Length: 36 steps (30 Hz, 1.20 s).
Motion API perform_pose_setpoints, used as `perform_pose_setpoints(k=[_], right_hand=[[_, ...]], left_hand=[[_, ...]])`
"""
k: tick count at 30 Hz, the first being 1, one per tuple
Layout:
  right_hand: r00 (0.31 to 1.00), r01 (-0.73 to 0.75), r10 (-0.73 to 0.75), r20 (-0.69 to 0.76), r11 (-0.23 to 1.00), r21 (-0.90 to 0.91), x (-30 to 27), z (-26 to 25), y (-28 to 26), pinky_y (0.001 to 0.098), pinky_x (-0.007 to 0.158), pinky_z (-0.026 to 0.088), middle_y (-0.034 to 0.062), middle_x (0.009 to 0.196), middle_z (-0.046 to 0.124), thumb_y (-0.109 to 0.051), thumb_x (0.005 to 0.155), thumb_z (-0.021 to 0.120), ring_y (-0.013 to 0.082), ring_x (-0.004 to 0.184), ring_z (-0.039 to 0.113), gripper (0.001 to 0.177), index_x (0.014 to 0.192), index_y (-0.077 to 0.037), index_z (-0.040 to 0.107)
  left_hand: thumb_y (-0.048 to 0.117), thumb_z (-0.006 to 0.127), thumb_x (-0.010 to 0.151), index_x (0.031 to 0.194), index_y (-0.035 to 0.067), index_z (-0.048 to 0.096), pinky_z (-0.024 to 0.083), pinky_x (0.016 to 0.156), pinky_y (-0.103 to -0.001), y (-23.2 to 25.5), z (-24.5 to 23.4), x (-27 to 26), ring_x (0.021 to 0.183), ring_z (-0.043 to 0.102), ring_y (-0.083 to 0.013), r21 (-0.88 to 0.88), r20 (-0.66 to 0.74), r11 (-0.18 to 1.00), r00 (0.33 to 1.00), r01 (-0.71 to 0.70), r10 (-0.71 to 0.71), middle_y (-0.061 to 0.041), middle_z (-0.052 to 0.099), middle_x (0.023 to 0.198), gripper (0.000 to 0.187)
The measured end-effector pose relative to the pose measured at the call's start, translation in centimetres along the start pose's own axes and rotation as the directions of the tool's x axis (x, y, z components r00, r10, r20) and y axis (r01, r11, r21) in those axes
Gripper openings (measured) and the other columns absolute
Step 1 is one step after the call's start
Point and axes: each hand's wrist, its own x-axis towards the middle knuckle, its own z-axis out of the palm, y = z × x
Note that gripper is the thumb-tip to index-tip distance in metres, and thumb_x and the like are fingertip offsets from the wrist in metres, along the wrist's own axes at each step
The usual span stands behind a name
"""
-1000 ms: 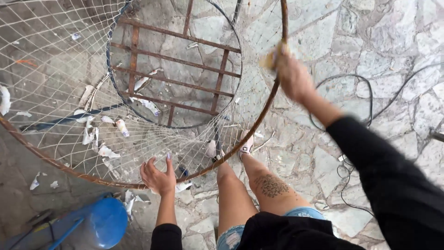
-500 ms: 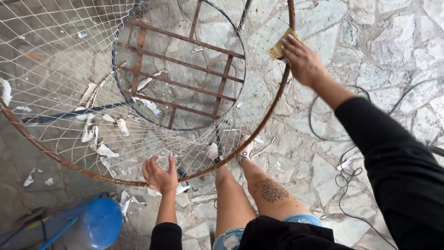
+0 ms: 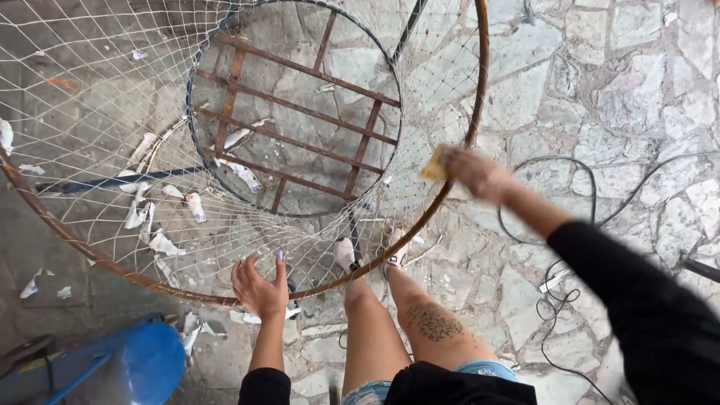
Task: Sanding a circular metal frame using wet sandpaper to smooth the surface.
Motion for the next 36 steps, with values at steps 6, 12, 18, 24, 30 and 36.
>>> perform_pose_setpoints(k=[6,12,18,24,30,36], right_hand=[[0.953,-0.078,0.192,0.235,0.903,-0.422,4.2,-4.4,-3.8,0.0424,0.122,0.042,0.0110,0.134,0.069,0.005,0.091,0.050,0.0265,0.136,0.060,0.045,0.130,-0.011,0.068],[0.989,-0.145,0.142,-0.030,0.957,-0.250,4.9,1.3,-27.8,0.0574,0.118,0.041,0.0214,0.140,0.061,0.011,0.087,0.041,0.0413,0.133,0.056,0.055,0.137,-0.001,0.060],[0.996,-0.073,0.082,-0.046,0.981,0.182,-0.4,0.1,-12.3,0.0525,0.112,0.046,0.0201,0.134,0.066,-0.008,0.100,0.039,0.0375,0.129,0.061,0.041,0.129,-0.001,0.067],[0.973,-0.166,0.207,0.105,0.937,-0.307,1.9,-5.4,-5.2,0.0452,0.124,0.039,0.0186,0.145,0.065,-0.014,0.104,0.058,0.0319,0.138,0.059,0.039,0.139,-0.002,0.066],[0.976,-0.214,0.216,-0.013,0.956,-0.203,-3.2,8.6,-25.5,0.0514,0.117,0.041,0.0244,0.143,0.058,0.006,0.096,0.040,0.0400,0.138,0.052,0.050,0.144,0.000,0.055],[0.893,-0.396,0.434,0.123,0.625,0.673,5.3,10.0,-30.7,0.0521,0.117,0.038,0.0316,0.131,0.063,-0.001,0.100,0.044,0.0471,0.128,0.057,0.037,0.131,0.008,0.063]], left_hand=[[0.061,0.062,0.094,0.125,0.017,0.065,0.042,0.108,-0.050,-0.4,0.5,0.0,0.138,0.052,-0.0292,0.029,0.002,1.000,1.000,0.002,-0.002,-0.007,0.071,0.127,0.054],[0.059,0.063,0.092,0.122,0.014,0.065,0.043,0.107,-0.051,0.6,-0.4,-0.1,0.134,0.054,-0.0315,0.002,-0.031,1.000,0.999,-0.011,0.011,-0.009,0.071,0.122,0.054],[0.051,0.072,0.084,0.118,0.017,0.064,0.044,0.106,-0.050,1.1,-0.2,-0.1,0.133,0.056,-0.0298,0.018,-0.106,0.998,0.993,-0.052,0.054,-0.007,0.070,0.120,0.049],[0.051,0.072,0.083,0.118,0.018,0.063,0.044,0.105,-0.049,0.5,0.4,0.1,0.133,0.055,-0.0286,-0.002,-0.114,0.999,0.992,-0.048,0.048,-0.005,0.070,0.121,0.049],[0.059,0.064,0.090,0.119,0.014,0.064,0.041,0.108,-0.051,1.6,-0.9,0.5,0.135,0.053,-0.0316,-0.054,-0.041,0.999,0.999,0.010,-0.012,-0.011,0.071,0.121,0.053],[0.058,0.066,0.089,0.122,0.014,0.062,0.042,0.107,-0.053,2.5,-0.8,0.2,0.135,0.052,-0.0335,-0.083,-0.071,0.996,0.997,0.009,-0.015,-0.012,0.070,0.122,0.055]])
